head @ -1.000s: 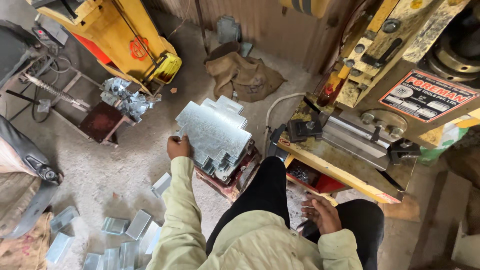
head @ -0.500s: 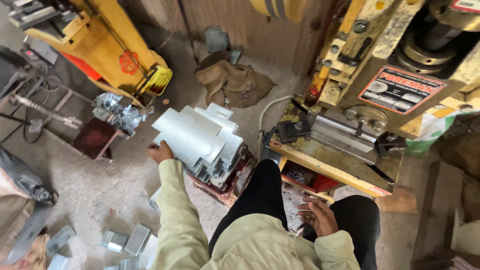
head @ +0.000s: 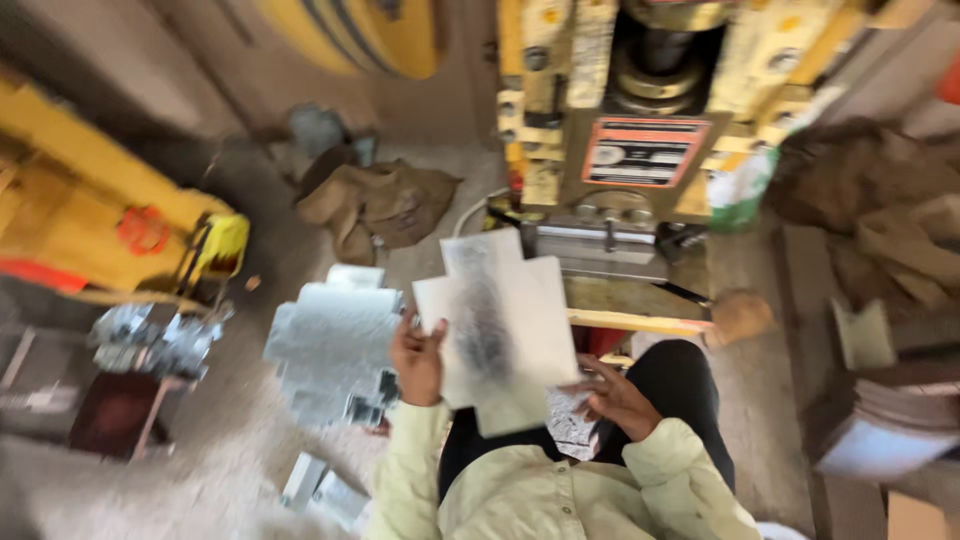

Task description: The person operates a yellow hydraulic press machine in a workshop. They repeatedly pick up flat metal sheets from a stack, place them into the press die, activate the machine to stamp the metal, and then remove the processed sheets to place them in a separate pile.

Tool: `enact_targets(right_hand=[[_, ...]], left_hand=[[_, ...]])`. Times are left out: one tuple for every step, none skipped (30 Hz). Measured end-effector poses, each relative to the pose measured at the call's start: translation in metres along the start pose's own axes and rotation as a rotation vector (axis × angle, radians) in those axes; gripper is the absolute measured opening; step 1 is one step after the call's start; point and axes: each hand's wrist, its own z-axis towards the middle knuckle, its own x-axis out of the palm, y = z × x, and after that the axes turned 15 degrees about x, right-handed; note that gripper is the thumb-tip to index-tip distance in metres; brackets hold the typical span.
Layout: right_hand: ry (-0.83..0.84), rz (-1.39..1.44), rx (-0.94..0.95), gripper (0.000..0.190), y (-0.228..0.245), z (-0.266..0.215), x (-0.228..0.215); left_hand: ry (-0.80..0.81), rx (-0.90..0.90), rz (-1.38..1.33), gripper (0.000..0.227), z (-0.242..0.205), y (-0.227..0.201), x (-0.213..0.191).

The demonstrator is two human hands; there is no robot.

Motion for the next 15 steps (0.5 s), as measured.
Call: enact_targets(right_hand=[[0.058, 0.072, 0.017, 0.066, 0.003, -0.005, -0.008], [0.123, 0.139, 0.034, 0.062, 0.004, -0.009, -0.016], [-0.003, 0.09, 0.018, 0.06, 0.004, -0.01, -0.025], [-0.122, 0.038, 0.011, 0.058, 0.004, -0.01, -0.034], [-0.241, -0.014, 0.006, 0.056, 0.003, -0.011, -0.042], [-0.247, 0.054, -0.031, 0.054, 0.005, -0.011, -0.05], [-0.253, 0.121, -0.069, 0.052, 0.007, -0.012, -0.059], [-0.255, 0.182, -0.109, 0.051, 0.009, -0.012, -0.067], [-0.314, 0.174, -0.102, 0.049, 0.007, -0.008, -0.07], [-0.376, 0.162, -0.094, 0.048, 0.005, -0.003, -0.074], [-0.438, 0.151, -0.087, 0.047, 0.002, 0.003, -0.077], [-0.414, 0.195, -0.108, 0.048, 0.0, 0.007, -0.08], [-0.39, 0.238, -0.131, 0.048, -0.002, 0.01, -0.083], [-0.364, 0.284, -0.142, 0.049, -0.005, 0.01, -0.083], [-0.367, 0.302, -0.157, 0.049, -0.002, 0.011, -0.085]], left_hand=[[0.082, 0.013, -0.154, 0.047, -0.008, 0.013, 0.02], [0.157, 0.021, -0.306, 0.042, -0.018, 0.022, 0.04], [0.193, -0.06, -0.308, 0.043, -0.023, 0.029, 0.058], [0.221, -0.142, -0.303, 0.044, -0.029, 0.032, 0.074], [0.25, -0.223, -0.297, 0.045, -0.034, 0.034, 0.088], [0.275, -0.224, -0.358, 0.043, -0.036, 0.034, 0.099], [0.301, -0.225, -0.419, 0.042, -0.036, 0.033, 0.11], [0.322, -0.222, -0.483, 0.04, -0.034, 0.032, 0.118], [0.361, -0.38, -0.432, 0.038, -0.035, 0.031, 0.119], [0.398, -0.536, -0.382, 0.037, -0.041, 0.029, 0.118], [0.434, -0.692, -0.328, 0.036, -0.047, 0.029, 0.116], [0.485, -0.631, -0.294, 0.033, -0.053, 0.03, 0.113], [0.535, -0.57, -0.259, 0.031, -0.058, 0.033, 0.109], [0.579, -0.517, -0.22, 0.03, -0.063, 0.036, 0.104], [0.599, -0.461, -0.209, 0.029, -0.062, 0.041, 0.105]])
